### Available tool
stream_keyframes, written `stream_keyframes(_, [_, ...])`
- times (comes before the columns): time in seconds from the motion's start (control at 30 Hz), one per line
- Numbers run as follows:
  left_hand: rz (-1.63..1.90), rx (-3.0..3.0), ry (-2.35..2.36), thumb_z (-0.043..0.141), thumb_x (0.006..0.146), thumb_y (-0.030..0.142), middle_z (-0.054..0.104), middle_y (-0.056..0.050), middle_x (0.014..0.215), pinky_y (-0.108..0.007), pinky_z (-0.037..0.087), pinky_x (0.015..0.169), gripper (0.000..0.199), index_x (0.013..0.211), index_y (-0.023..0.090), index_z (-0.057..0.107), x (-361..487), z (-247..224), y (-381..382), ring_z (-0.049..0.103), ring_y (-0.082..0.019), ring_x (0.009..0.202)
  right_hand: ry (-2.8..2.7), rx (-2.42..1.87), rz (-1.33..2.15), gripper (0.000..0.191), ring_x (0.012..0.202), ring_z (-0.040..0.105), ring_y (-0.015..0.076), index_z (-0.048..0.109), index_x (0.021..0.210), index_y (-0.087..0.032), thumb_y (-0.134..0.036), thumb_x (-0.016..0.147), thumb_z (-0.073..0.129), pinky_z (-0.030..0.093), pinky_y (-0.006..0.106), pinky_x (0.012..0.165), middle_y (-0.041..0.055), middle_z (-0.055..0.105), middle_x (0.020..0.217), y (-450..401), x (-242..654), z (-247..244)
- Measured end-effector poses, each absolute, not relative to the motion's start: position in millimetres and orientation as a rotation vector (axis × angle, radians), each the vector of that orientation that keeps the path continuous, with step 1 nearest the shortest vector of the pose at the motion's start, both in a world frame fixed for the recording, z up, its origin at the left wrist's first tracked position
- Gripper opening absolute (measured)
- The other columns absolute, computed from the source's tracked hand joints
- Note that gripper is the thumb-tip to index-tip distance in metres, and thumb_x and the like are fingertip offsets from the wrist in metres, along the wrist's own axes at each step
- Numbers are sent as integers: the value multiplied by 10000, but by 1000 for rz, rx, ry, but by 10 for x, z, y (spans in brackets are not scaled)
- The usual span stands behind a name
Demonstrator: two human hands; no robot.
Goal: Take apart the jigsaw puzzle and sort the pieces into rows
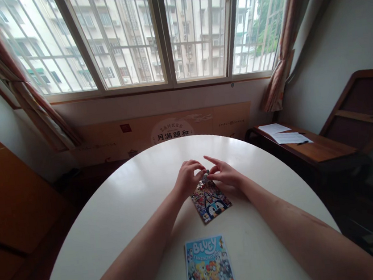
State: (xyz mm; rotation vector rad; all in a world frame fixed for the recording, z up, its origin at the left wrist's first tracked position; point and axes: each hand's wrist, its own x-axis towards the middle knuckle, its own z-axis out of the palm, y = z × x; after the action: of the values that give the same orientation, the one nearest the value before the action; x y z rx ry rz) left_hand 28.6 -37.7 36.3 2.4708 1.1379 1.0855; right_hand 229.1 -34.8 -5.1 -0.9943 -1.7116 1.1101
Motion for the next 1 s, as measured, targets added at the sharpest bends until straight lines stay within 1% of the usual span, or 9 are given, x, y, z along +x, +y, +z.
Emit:
stream_keyframes(0.13, [1176,2354,1325,642,879,287,712,-66,964,-378,481,925,149,879,197,761,215,432,-306,630,-228,960,-1734,-1001,1048,905,841,678,197,332,1528,-223,-257,740,776,517,395,895,12,721,828,-339,2302,-61])
stream_keyframes(0.2, [1118,2319,1486,633,883,305,719,-73,958,-375,485,922,176,890,191,767,124,438,-244,638,-232,941,-1748,-1013,1023,825,866,677,208,430,1477,-211,-275,735,782,513,396,899,35,732,865,-343,2298,-59])
stream_keyframes(0.3, [971,2295,1763,617,884,331,725,-77,1005,-393,478,935,200,911,212,776,-37,403,-162,631,-261,984,-1747,-1017,1038,621,875,679,220,618,1301,-177,-328,724,788,521,384,870,66,735,894,-353,2286,-66])
stream_keyframes(0.37, [855,2285,1913,602,886,353,722,-79,1043,-403,484,915,219,919,232,781,-123,368,-134,621,-286,1015,-1723,-1014,1062,534,858,678,218,678,1198,-164,-353,713,793,524,380,849,75,733,893,-355,2278,-82])
stream_keyframes(0.57, [620,2288,2076,616,852,347,712,-99,1047,-415,485,876,198,842,243,785,-215,284,-145,606,-317,1021,-1649,-1030,1124,429,787,657,198,737,1028,-145,-378,675,807,530,362,763,81,711,867,-346,2257,-128])
stream_keyframes(0.67, [636,2286,2085,626,839,335,702,-101,1090,-419,476,897,192,924,243,772,-219,269,-165,598,-316,1038,-1624,-1036,1139,383,789,651,195,747,966,-139,-361,661,810,523,349,752,82,700,856,-358,2242,-124])
stream_keyframes(0.8, [696,2315,2017,568,878,304,689,-102,1145,-406,467,922,239,1007,222,751,-191,335,-206,595,-304,1078,-1582,-1057,1175,376,768,636,177,737,991,-132,-318,668,789,516,320,705,76,685,862,-394,2220,-105])
stream_keyframes(0.9, [675,2371,1818,515,908,289,730,-83,1048,-344,486,861,265,972,214,761,-149,441,-227,647,-254,979,-1575,-1071,1185,376,762,628,170,729,1021,-135,-289,679,768,510,300,672,70,677,860,-417,2210,-91])
stream_keyframes(1.0, [532,2372,1663,585,856,307,762,-39,884,-287,496,714,209,884,235,780,-129,535,-220,681,-212,806,-1582,-1083,1179,367,771,630,176,730,1022,-133,-273,684,755,513,299,665,75,685,869,-428,2210,-82])
